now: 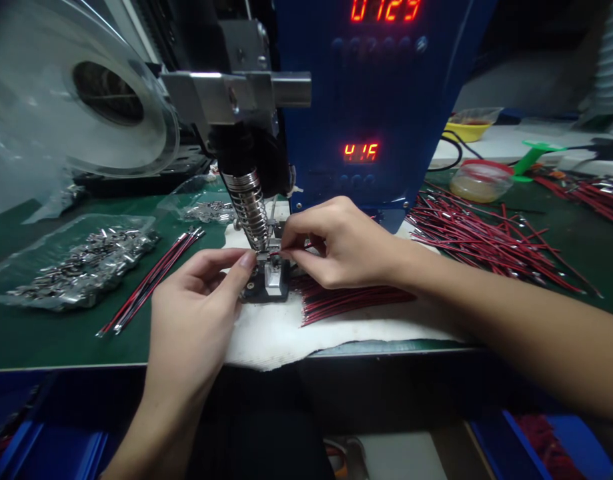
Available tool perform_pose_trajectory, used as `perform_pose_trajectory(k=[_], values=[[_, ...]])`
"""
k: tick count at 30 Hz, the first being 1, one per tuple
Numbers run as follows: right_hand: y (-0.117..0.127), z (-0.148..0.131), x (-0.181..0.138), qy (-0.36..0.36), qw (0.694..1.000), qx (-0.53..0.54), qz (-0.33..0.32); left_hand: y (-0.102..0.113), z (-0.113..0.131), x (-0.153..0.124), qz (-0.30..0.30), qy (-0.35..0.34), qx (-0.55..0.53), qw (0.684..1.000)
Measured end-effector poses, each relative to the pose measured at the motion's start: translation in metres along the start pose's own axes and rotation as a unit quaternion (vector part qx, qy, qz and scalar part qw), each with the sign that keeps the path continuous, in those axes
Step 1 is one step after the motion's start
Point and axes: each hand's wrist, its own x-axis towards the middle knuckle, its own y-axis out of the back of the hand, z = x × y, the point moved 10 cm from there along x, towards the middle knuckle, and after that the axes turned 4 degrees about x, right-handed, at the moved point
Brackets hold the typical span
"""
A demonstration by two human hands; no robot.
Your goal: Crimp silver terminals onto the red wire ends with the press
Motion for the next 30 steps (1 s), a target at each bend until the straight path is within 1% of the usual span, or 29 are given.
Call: perform_pose_trajectory(k=[6, 12, 21, 26, 30], values=[[0.0071, 0.0019, 0.0007, -0.003, 0.999, -0.024, 0.027, -0.0004, 0.0008, -0.0002, -0.007, 0.004, 0.011, 1.0], [0.0007, -0.0017, 0.001, 0.005, 1.0, 0.003, -0.007, 0.0006, 0.0018, 0.0003, -0.004, 0.008, 0.015, 1.0], [0.0032, 0.0033, -0.0004, 0.004, 1.0, -0.011, 0.004, -0.0012, 0.0012, -0.0003, -0.01, 0.001, 0.017, 1.0], [0.0009, -0.0008, -0.0005, 0.005, 1.0, 0.008, -0.012, -0.0014, 0.0017, -0.0003, -0.011, -0.003, 0.026, 1.0], [-0.0001, 0.0006, 0.0009, -0.007, 1.0, 0.002, -0.018, -0.0005, 0.0033, 0.0, -0.008, -0.007, 0.036, 0.999]])
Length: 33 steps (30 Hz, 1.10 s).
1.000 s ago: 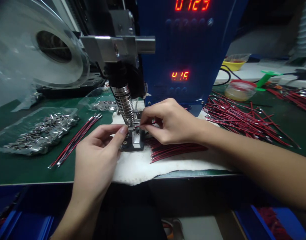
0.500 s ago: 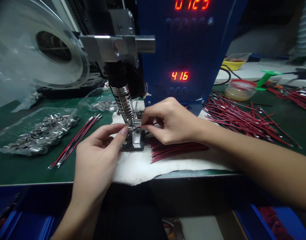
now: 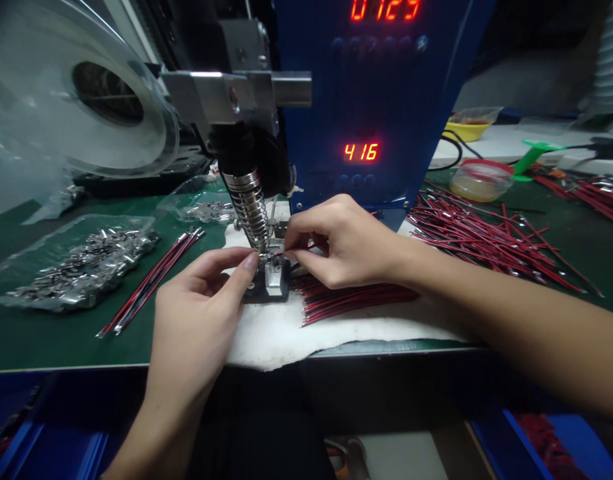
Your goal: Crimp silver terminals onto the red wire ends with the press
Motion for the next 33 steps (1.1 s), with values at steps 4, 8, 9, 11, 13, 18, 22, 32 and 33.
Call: perform_pose_trajectory(k=[4, 8, 9, 11, 13, 18, 22, 32, 33], values=[[0.0, 0.0029, 0.0007, -0.006, 1.0, -0.007, -0.003, -0.0005, 0.0, -0.0002, -0.002, 0.005, -0.001, 1.0], [0.0021, 0.0024, -0.0004, -0.004, 1.0, -0.004, 0.005, -0.001, 0.0003, -0.0005, -0.003, 0.007, -0.007, 1.0], [0.0024, 0.0017, -0.0008, -0.001, 1.0, -0.004, 0.006, -0.001, 0.0001, -0.0005, -0.003, 0.008, -0.01, 1.0], [0.0022, 0.0005, -0.0013, 0.004, 1.0, 0.0, 0.006, -0.0011, -0.0003, -0.0005, -0.003, 0.01, -0.017, 1.0], [0.0012, 0.0001, -0.0014, 0.005, 1.0, 0.005, 0.003, -0.0015, -0.0001, -0.0003, -0.004, 0.009, -0.021, 1.0], [-0.0004, -0.0006, -0.0004, 0.006, 1.0, -0.005, -0.005, -0.0016, 0.0023, -0.0005, -0.003, -0.001, -0.009, 1.0], [-0.0001, -0.0018, -0.0004, 0.008, 1.0, -0.011, -0.004, -0.0018, 0.0016, -0.0011, -0.005, 0.002, -0.015, 1.0], [0.0003, -0.0036, -0.0006, 0.015, 1.0, -0.003, -0.004, -0.003, 0.0037, -0.0008, -0.008, 0.003, -0.01, 1.0], [0.0001, -0.0039, -0.0005, 0.015, 1.0, -0.003, -0.005, -0.0027, 0.0038, -0.0007, -0.005, 0.002, -0.008, 1.0]])
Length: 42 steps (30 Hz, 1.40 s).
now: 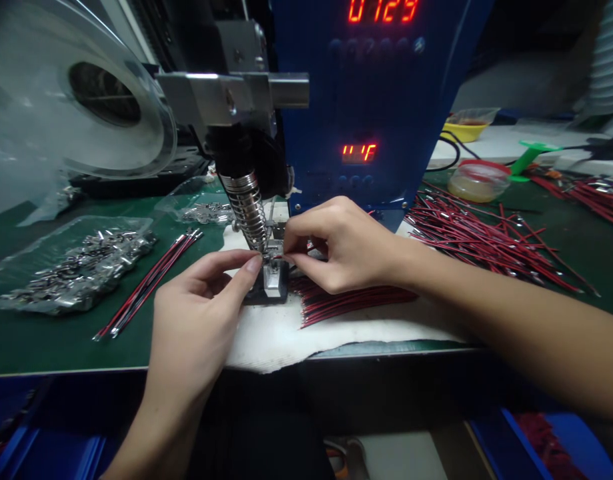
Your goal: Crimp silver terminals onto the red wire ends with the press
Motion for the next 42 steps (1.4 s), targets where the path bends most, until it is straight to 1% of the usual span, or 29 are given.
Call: perform_pose_trajectory(k=[7, 11, 21, 28, 33, 42], values=[[0.0004, -0.0005, 0.0004, 0.002, 1.0, -0.002, 0.004, 0.0, -0.0009, 0.0025, 0.005, 0.001, -0.006, 1.0], [0.0002, -0.0009, 0.0, 0.006, 1.0, -0.001, 0.004, -0.0022, -0.0031, 0.0032, -0.006, 0.018, -0.024, 1.0], [-0.0012, 0.0015, -0.0012, -0.004, 1.0, 0.007, -0.007, -0.0052, -0.0077, 0.0033, -0.03, 0.019, -0.042, 0.998], [0.0003, -0.0008, -0.0006, 0.002, 1.0, 0.004, 0.003, -0.0028, -0.0057, 0.0037, -0.015, 0.015, -0.044, 0.999], [0.001, -0.0003, -0.0012, 0.004, 1.0, 0.004, 0.013, -0.0033, -0.0068, 0.0028, -0.017, 0.019, -0.042, 0.999], [-0.0023, 0.0033, -0.0009, -0.012, 1.0, -0.016, -0.003, -0.0007, -0.0069, 0.0025, -0.011, 0.018, -0.029, 0.999]])
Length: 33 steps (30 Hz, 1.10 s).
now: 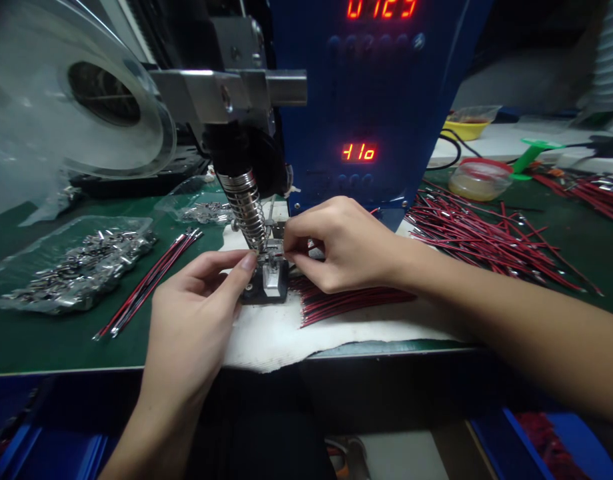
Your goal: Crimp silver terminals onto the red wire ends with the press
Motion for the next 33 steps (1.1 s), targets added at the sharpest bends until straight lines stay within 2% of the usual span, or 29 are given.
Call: perform_pose_trajectory(k=[13, 23, 27, 33], values=[[0.003, 0.004, 0.001, 0.001, 1.0, -0.009, 0.002, 0.002, 0.004, -0.001, 0.014, -0.017, 0.007, 1.0], [-0.003, 0.013, 0.0, -0.03, 0.997, -0.057, -0.045, 0.0, 0.004, 0.0, 0.005, -0.015, 0.005, 1.0], [-0.001, 0.015, -0.001, -0.03, 0.996, -0.069, -0.048, -0.001, 0.004, 0.001, 0.005, -0.016, -0.03, 0.999], [0.005, 0.011, 0.001, -0.028, 0.999, 0.009, -0.017, 0.0, 0.001, 0.001, 0.012, -0.013, -0.029, 0.999]])
